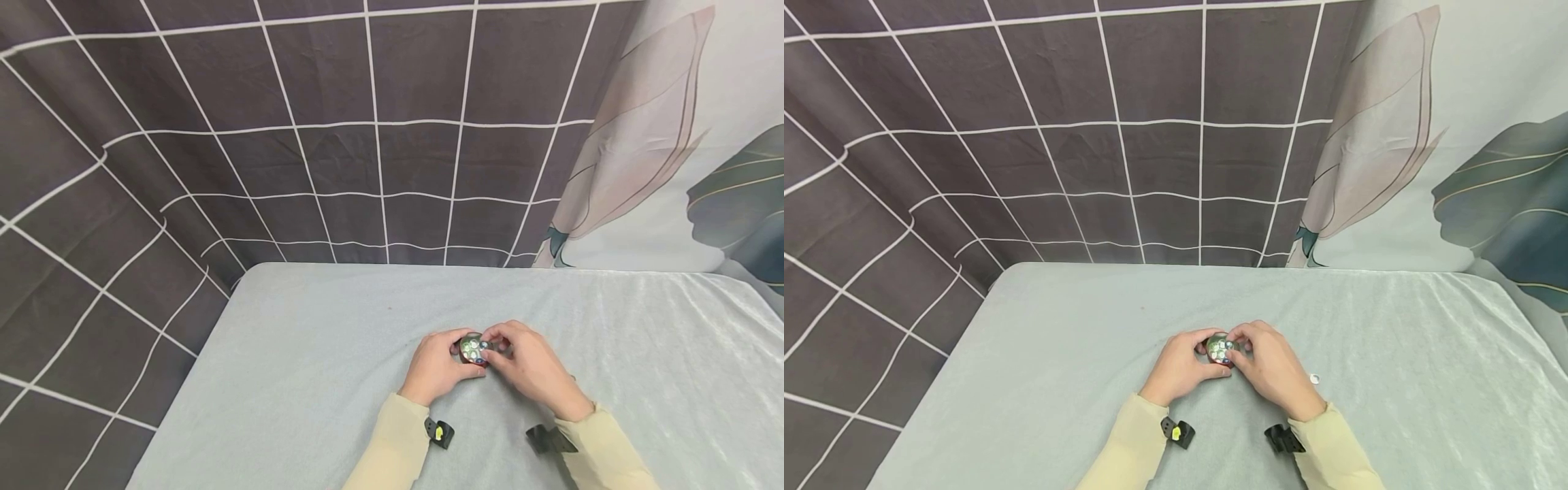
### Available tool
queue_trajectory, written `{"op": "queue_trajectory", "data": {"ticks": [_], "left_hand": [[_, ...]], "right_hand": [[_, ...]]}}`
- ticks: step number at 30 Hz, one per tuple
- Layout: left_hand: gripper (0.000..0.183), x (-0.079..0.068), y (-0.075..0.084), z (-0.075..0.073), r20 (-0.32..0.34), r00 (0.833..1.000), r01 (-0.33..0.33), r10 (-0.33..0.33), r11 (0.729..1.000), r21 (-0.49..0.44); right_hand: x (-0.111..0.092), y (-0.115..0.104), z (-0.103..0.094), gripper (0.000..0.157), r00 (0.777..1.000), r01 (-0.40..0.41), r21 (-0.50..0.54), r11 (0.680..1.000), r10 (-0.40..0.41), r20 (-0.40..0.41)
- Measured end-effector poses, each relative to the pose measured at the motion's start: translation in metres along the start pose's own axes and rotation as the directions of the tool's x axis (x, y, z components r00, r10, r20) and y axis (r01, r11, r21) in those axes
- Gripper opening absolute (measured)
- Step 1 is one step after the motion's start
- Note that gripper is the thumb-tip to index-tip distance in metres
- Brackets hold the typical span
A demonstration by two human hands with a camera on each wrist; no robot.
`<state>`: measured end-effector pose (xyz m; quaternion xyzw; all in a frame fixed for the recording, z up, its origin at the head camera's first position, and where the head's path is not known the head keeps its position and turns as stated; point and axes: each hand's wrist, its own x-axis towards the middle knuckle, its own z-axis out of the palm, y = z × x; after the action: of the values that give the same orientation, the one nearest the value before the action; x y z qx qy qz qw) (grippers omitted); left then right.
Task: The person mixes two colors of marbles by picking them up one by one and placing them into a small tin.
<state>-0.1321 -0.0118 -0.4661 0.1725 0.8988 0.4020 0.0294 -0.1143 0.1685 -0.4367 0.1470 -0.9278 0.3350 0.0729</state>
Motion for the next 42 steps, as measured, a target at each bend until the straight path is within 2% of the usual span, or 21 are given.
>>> {"op": "queue_trajectory", "data": {"ticks": [7,25,37,42], "left_hand": [[0.056,0.000,0.000,0.001,0.000,1.000,0.002,-0.002,1.000,0.005],[0.054,0.000,0.000,0.000,0.003,1.000,0.018,-0.018,1.000,-0.009],[0.057,0.001,0.002,0.000,0.005,0.999,0.047,-0.047,0.999,-0.002],[0.057,0.000,0.002,-0.001,0.004,0.999,0.045,-0.045,0.999,-0.007]], "right_hand": [[0.001,0.000,0.000,0.018,1.000,-0.020,0.003,1.000,0.020,0.016],[-0.004,0.005,-0.011,0.018,1.000,-0.013,0.005,1.000,0.013,-0.013],[-0.012,0.017,-0.029,0.016,0.998,-0.069,-0.029,0.997,0.069,-0.005],[-0.015,0.021,-0.036,0.017,0.998,-0.069,-0.053,0.996,0.068,-0.016]]}}
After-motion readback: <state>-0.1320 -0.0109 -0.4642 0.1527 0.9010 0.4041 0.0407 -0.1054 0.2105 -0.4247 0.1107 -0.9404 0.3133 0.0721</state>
